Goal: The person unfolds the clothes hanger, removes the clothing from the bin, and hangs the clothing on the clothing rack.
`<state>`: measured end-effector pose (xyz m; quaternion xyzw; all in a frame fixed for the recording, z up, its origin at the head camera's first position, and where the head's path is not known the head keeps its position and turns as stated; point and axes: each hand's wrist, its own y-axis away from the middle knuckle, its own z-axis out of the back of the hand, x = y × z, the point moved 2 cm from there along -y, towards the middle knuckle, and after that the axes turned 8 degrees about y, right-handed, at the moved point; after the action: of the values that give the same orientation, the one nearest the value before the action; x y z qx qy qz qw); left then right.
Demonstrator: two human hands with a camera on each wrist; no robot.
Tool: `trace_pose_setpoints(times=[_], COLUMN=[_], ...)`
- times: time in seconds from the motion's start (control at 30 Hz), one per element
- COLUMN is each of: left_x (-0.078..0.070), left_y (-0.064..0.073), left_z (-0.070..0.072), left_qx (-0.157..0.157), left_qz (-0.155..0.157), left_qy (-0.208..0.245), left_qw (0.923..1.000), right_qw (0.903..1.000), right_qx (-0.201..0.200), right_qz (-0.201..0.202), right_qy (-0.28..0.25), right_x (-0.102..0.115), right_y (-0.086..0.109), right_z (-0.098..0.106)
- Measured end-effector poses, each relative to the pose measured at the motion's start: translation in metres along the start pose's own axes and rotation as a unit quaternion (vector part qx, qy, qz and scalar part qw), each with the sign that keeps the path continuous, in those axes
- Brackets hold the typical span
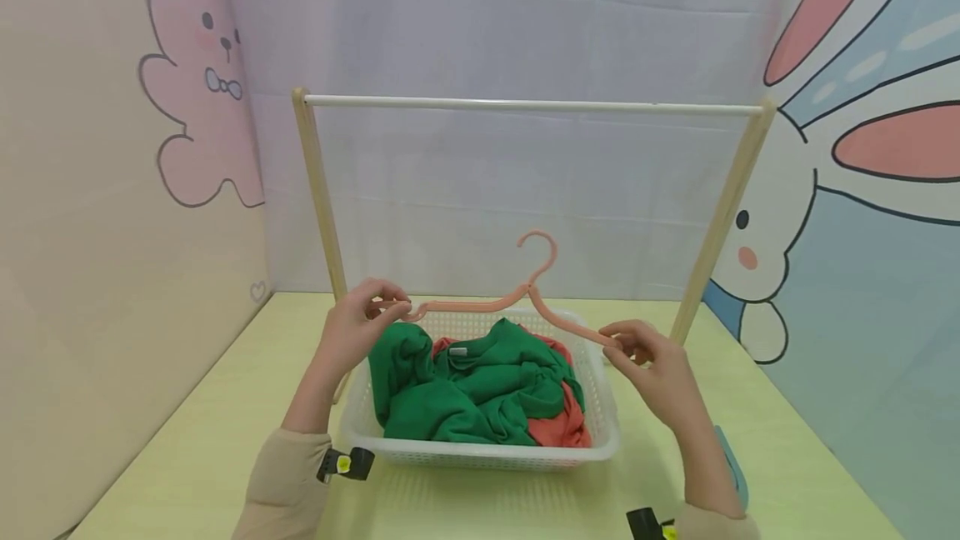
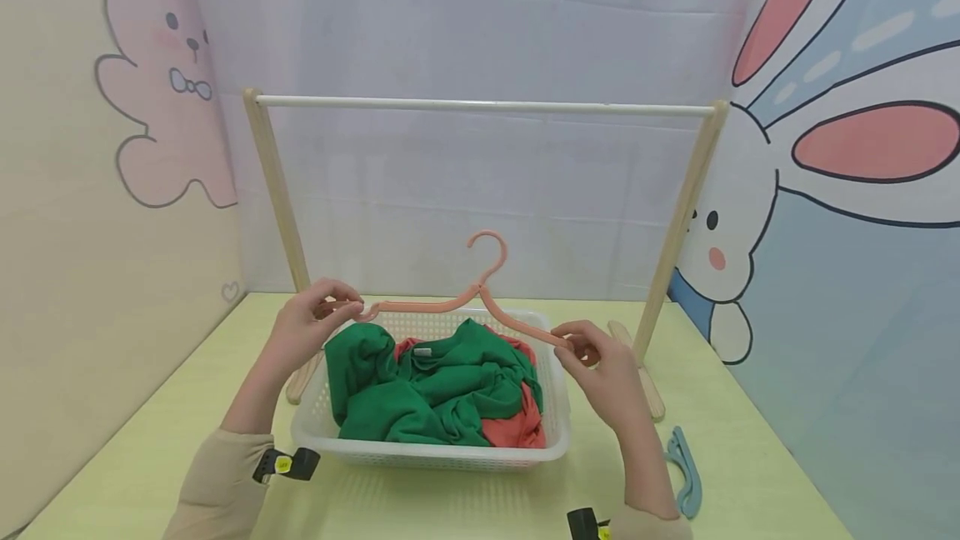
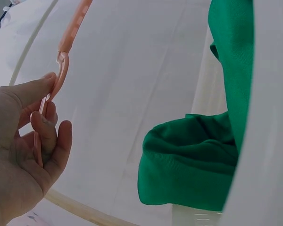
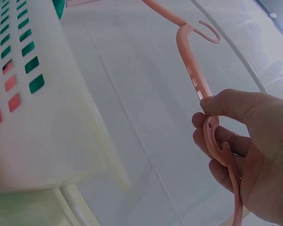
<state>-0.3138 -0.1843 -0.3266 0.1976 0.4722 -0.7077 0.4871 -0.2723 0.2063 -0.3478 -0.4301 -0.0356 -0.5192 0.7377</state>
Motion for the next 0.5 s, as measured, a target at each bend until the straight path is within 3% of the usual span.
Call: trace_pose_setpoints(times=[0.2, 0.37, 0.5], left_x=[0.001, -0.002, -0.006], left_y=[0.001, -0.001, -0.004], left_z=[0.000, -0.006, -0.012], left_qx=[-0.009, -0.009, 0.002], left_qz=[0.019, 0.008, -0.001], left_qy=[0.008, 0.015, 0.020], left_qw=[0.9998, 0.9998, 0.9998], right_qw=[0.9993, 0.9942, 0.9909], right_qx=[0.023, 0.060, 0.087], right_qz=[-0.023, -0.037, -0.023], right_qy=[-0.020, -0.081, -0.100], right_x=[0.004, 0.009, 0.012], right_y=[-0.006, -0.015, -0.020], right_z=[0.001, 0.002, 0.002])
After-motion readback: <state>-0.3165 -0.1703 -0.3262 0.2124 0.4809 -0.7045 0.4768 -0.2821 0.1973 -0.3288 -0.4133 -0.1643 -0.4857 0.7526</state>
